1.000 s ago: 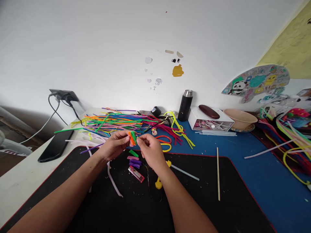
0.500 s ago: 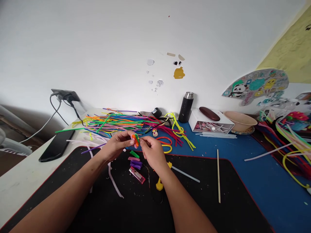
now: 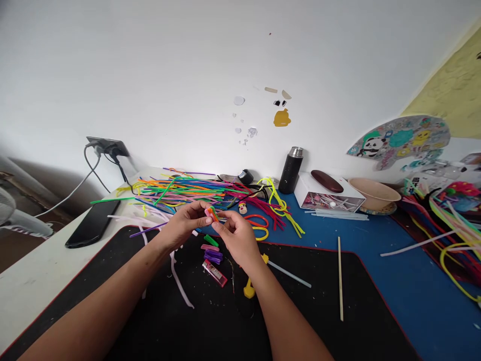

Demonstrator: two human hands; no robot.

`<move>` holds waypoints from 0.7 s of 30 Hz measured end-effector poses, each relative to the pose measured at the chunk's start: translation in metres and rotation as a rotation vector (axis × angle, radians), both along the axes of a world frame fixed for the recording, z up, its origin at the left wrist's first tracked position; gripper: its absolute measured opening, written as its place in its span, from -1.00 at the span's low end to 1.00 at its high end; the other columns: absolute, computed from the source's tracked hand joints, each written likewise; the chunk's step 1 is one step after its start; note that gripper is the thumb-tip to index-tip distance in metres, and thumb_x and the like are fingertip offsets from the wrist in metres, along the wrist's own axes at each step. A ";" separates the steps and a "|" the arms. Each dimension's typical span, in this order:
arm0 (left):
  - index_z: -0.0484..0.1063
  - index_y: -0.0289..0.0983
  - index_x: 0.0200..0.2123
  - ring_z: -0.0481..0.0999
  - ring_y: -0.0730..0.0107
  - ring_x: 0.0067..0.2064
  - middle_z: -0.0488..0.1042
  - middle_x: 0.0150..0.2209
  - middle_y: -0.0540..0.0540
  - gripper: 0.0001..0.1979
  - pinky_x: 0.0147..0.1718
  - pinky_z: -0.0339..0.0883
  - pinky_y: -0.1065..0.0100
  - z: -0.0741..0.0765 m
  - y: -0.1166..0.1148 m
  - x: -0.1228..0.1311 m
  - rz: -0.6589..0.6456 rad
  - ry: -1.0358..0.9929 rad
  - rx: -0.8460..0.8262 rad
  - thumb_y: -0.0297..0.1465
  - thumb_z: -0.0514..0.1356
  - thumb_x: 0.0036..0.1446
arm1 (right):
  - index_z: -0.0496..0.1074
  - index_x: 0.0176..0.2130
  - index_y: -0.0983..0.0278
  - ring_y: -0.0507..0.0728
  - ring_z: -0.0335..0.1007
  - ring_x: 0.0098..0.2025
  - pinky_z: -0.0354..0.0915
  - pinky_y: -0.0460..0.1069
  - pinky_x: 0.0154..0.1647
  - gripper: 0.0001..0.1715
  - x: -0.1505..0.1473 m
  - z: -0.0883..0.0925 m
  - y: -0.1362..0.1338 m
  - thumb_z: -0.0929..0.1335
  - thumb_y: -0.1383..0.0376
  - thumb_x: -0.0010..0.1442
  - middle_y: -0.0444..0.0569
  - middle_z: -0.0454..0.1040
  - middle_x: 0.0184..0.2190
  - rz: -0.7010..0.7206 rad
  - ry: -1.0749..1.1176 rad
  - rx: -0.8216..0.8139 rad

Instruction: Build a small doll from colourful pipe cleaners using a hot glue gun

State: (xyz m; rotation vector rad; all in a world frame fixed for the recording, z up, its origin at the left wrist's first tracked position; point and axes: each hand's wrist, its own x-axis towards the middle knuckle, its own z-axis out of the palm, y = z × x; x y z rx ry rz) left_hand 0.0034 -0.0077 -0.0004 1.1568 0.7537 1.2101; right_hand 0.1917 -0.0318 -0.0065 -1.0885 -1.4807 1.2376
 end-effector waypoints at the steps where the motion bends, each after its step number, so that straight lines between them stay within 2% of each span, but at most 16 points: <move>1: 0.58 -0.28 -0.30 0.50 0.40 -0.29 0.54 -0.35 0.02 -0.56 -0.25 0.37 0.38 -0.001 0.000 0.000 -0.002 -0.003 -0.004 -0.35 0.66 -0.23 | 0.53 -0.01 0.25 0.01 0.15 -0.59 0.06 -0.04 -0.55 -0.51 0.000 0.000 0.000 0.48 -0.03 0.26 -0.26 0.26 -0.53 0.006 -0.005 0.001; 5: 0.57 -0.27 -0.30 0.49 0.40 -0.28 0.53 -0.36 0.02 -0.56 -0.24 0.37 0.39 -0.002 -0.001 0.001 -0.006 -0.005 -0.022 -0.34 0.66 -0.23 | 0.54 -0.09 0.25 0.01 0.14 -0.59 0.05 -0.03 -0.54 -0.59 0.000 -0.001 0.000 0.47 -0.01 0.27 -0.26 0.24 -0.54 0.031 -0.033 0.017; 11: 0.59 -0.28 -0.30 0.48 0.37 -0.26 0.53 -0.32 -0.02 -0.62 -0.23 0.38 0.37 -0.002 -0.002 0.001 -0.028 0.016 -0.005 -0.30 0.63 -0.13 | 0.53 -0.14 0.24 0.02 0.15 -0.58 0.04 -0.03 -0.53 -0.61 0.000 -0.002 0.000 0.48 -0.02 0.27 -0.26 0.26 -0.55 0.028 -0.057 0.023; 17: 0.68 -0.25 -0.09 0.48 0.33 -0.25 0.58 -0.27 -0.07 -0.54 -0.25 0.35 0.34 -0.003 0.001 -0.006 -0.035 0.085 0.013 -0.15 0.57 -0.02 | 0.52 -0.16 0.24 0.02 0.14 -0.59 0.05 -0.03 -0.52 -0.63 0.001 -0.004 0.001 0.47 -0.01 0.28 -0.26 0.26 -0.55 0.039 -0.068 0.031; 21: 0.70 -0.26 -0.20 0.47 0.36 -0.28 0.58 -0.28 -0.07 -0.60 -0.29 0.33 0.36 -0.002 0.000 -0.007 -0.040 0.106 0.002 -0.17 0.58 -0.05 | 0.53 -0.15 0.24 0.02 0.16 -0.57 0.05 -0.03 -0.52 -0.64 0.001 -0.005 0.001 0.48 0.01 0.28 -0.26 0.27 -0.55 0.055 -0.091 0.023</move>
